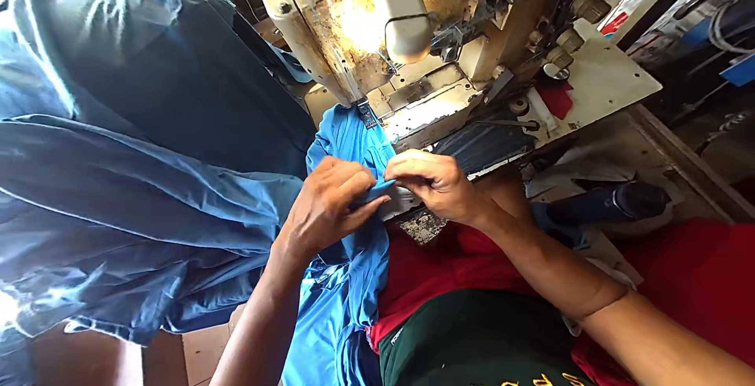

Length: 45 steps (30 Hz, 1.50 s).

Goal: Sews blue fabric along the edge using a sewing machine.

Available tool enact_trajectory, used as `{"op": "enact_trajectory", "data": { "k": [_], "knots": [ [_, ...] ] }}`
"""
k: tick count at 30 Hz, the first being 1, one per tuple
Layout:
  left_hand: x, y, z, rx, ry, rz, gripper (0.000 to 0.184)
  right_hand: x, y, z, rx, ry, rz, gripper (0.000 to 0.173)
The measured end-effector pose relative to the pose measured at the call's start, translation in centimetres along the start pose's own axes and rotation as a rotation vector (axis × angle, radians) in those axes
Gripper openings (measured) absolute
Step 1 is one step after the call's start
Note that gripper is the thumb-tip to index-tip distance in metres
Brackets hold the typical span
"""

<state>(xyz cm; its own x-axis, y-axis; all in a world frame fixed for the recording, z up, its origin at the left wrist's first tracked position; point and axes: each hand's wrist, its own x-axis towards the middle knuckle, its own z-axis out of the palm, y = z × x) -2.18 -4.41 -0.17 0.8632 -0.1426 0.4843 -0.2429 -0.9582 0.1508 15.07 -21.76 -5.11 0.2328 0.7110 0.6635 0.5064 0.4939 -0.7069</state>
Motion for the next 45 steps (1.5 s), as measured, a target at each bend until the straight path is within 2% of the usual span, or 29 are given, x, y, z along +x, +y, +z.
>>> {"op": "enact_trajectory", "data": {
  "k": [2,4,10,19,25,28,30,32,36,38,40,42,45],
  "knots": [
    [-0.2,-0.3,0.1,0.184,-0.076,-0.077,0.028,-0.5,0.3,0.0,0.009,0.065,-0.024,0.012],
    [-0.5,-0.5,0.2,0.286,-0.104,-0.149,0.022,-1.2,0.5,0.1,0.007,0.095,-0.033,0.011],
    [-0.1,0.1,-0.5,0.375,-0.122,-0.252,0.015,-1.8,0.6,0.1,0.045,0.068,0.110,0.009],
    [0.3,-3.1,-0.5,0.147,0.036,-0.282,0.015,1.4,2.1,1.1,0.086,0.110,0.196,0.009],
    [-0.4,-3.0,-0.1,0.035,0.075,-0.314,0.036,2.3,2.8,1.5,0.093,0.127,0.192,0.012],
    [-0.9,-2.7,0.5,0.078,0.052,-0.318,0.035,2.1,2.2,1.1,0.037,0.099,0.190,0.017],
    [-1.0,-2.2,0.5,0.087,0.069,-0.325,0.042,1.8,1.4,0.4,-0.018,0.071,0.193,0.022],
    [-1.0,-1.8,0.3,0.089,0.136,-0.349,0.048,1.3,0.6,-0.7,-0.065,0.069,0.196,0.024],
    [-0.1,-1.2,-0.3,0.097,0.353,-0.410,0.033,0.4,-1.8,-3.8,-0.154,0.148,0.151,0.023],
    [0.9,-0.9,-0.8,0.115,0.388,-0.479,0.029,0.4,-3.2,-6.0,-0.238,0.195,0.098,0.022],
    [2.0,-1.1,-1.1,0.113,0.367,-0.550,0.031,0.6,-4.4,-8.7,-0.338,0.269,0.037,0.023],
    [3.3,-1.7,-1.4,0.080,0.292,-0.625,0.041,0.8,-5.4,-12.2,-0.481,0.372,-0.017,0.025],
    [5.5,-3.4,-1.3,0.042,0.133,-0.774,0.068,2.6,-5.1,-18.8,-0.502,0.680,-0.097,0.021]
  ]
}}
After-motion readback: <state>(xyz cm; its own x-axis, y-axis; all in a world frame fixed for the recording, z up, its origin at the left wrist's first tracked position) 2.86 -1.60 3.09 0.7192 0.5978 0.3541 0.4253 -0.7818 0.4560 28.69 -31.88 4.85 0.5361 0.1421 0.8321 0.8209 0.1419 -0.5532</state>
